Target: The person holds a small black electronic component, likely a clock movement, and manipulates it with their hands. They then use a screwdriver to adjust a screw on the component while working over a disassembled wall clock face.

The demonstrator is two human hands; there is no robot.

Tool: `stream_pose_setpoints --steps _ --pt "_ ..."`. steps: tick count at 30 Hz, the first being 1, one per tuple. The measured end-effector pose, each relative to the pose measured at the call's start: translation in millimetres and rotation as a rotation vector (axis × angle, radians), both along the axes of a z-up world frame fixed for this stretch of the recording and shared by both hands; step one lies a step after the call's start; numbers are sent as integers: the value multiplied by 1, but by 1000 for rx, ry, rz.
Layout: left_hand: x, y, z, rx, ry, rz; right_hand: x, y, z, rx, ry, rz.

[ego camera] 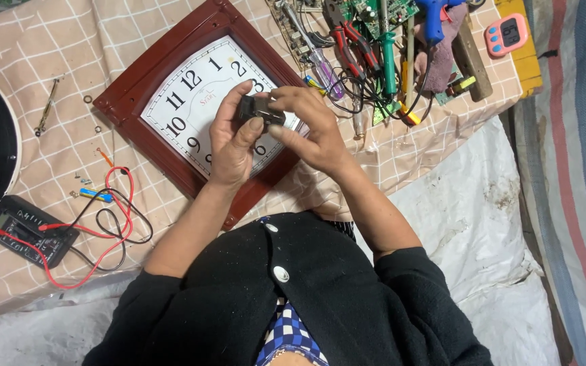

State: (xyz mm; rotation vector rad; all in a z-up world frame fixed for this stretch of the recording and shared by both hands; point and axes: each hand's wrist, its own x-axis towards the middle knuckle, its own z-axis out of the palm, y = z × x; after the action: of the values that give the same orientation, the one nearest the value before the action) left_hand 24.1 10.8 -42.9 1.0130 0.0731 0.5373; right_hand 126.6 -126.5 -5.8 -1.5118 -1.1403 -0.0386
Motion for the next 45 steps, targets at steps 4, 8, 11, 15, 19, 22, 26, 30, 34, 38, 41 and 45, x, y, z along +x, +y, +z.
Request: stream_pose_setpoints --steps 4,8,11,15,19,22,26,30,34,38,41,45 --pt "9 6 -14 6 -14 -14 8 0 -10 -61 138 27" --pt "7 13 -12 -65 30 -72 14 6 -20 -108 220 55" --pt "5 21 -4 -155 88 -167 19 13 -29 -87 188 60" --pt "8 32 -3 -361 154 -280 21 24 -32 -15 174 50" --pt "13 33 -13 -394 133 -275 17 27 -34 20 243 48" --pt "20 36 -29 -380 32 -238 19 27 -38 38 319 106" --pt "17 38 -29 -413 27 -217 15 28 -37 53 435 153" --pt "16 44 -34 -430 18 -202 11 38 -43 103 516 182" --pt "15 49 -39 -456 59 -164 4 49 -59 170 634 174" --pt "15 51 -49 -437 81 -148 6 51 -66 154 603 161" --pt "15 51 -50 -462 107 -166 7 50 -70 158 591 158" --pt "14 51 -34 -498 172 -155 6 50 -74 146 605 148"
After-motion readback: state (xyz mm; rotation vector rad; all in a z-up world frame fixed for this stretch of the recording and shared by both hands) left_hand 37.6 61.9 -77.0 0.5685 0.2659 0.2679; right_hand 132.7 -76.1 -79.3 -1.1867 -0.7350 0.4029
